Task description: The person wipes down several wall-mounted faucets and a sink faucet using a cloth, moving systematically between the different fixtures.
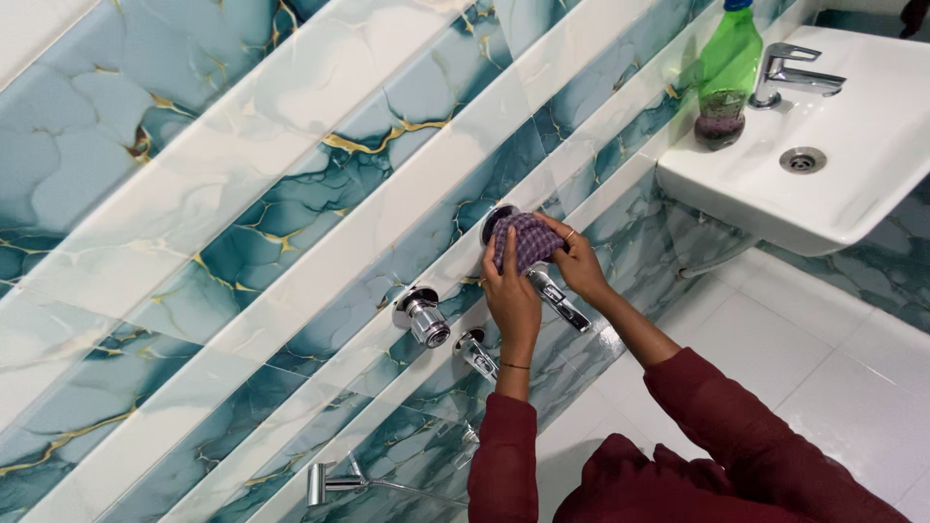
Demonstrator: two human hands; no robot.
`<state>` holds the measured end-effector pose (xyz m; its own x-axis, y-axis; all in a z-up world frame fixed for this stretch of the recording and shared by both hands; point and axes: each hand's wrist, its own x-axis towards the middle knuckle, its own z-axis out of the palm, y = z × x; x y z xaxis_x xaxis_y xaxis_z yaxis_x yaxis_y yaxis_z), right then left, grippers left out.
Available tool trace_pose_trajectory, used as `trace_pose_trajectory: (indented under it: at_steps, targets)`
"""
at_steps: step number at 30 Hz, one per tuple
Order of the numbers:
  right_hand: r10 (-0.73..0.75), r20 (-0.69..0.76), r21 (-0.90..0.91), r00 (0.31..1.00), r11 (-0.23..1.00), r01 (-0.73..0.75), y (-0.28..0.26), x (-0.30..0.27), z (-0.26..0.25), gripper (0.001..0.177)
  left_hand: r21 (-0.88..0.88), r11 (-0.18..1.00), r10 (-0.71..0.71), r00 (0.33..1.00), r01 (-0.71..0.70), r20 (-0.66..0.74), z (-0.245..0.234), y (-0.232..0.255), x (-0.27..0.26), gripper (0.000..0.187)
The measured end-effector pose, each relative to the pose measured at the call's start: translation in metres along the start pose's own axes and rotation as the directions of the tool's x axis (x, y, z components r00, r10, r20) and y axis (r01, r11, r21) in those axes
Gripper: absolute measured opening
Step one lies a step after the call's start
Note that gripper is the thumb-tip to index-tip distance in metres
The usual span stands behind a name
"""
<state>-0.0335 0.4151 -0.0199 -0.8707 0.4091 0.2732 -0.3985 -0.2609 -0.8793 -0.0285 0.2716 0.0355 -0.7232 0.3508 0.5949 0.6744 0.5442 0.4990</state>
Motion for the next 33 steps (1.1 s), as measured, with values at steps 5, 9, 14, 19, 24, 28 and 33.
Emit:
trace_pose_trajectory:
  at_steps: [5, 9, 14, 19, 24, 28, 33]
  targets:
    - [-0.198, 0.009, -0.481, 0.98, 0.858, 0.177, -0.018, -0.032, -0.007, 0.07, -0.128, 0.992, 0.004, 0.999, -0.011, -0.053, 0.022, -0.015, -0.027, 0.074]
    - [-0.309, 0.012, -0.586, 0.951, 0.768, 0.257, -0.018, -0.052, -0.004, 0.072, -0.269, 0.962, 0.004, 0.987, -0.048, -0.16, 0.039, -0.016, -0.048, 0.072]
    - [-0.002, -0.098, -0.799, 0.995, 0.596, -0.078, 0.037, -0.104, -0.04, 0.056, -0.241, 0.963, -0.088, 0.987, 0.119, 0.135, 0.05, -0.021, -0.103, 0.078]
    - [0.007, -0.08, -0.863, 0.997, 0.499, -0.073, 0.076, -0.152, -0.075, 0.048, -0.143, 0.985, -0.047, 0.955, 0.093, 0.294, 0.059, -0.032, -0.138, 0.076]
    - [0.102, -0.177, -0.86, 0.979, 0.468, -0.204, 0.089, -0.194, -0.091, 0.039, -0.225, 0.967, -0.019, 0.91, 0.123, 0.415, 0.071, -0.049, -0.182, 0.079]
    - [0.577, -0.207, -0.961, 0.79, 0.034, -0.276, 0.101, -0.256, -0.103, 0.03, -0.032, 0.967, -0.14, 0.636, 0.251, 0.759, 0.086, -0.066, -0.23, 0.063]
    - [0.838, -0.186, -0.939, 0.513, 0.002, -0.344, 0.089, -0.354, -0.111, 0.045, 0.012, 0.965, -0.113, 0.372, 0.263, 0.921, 0.078, -0.048, -0.313, 0.062]
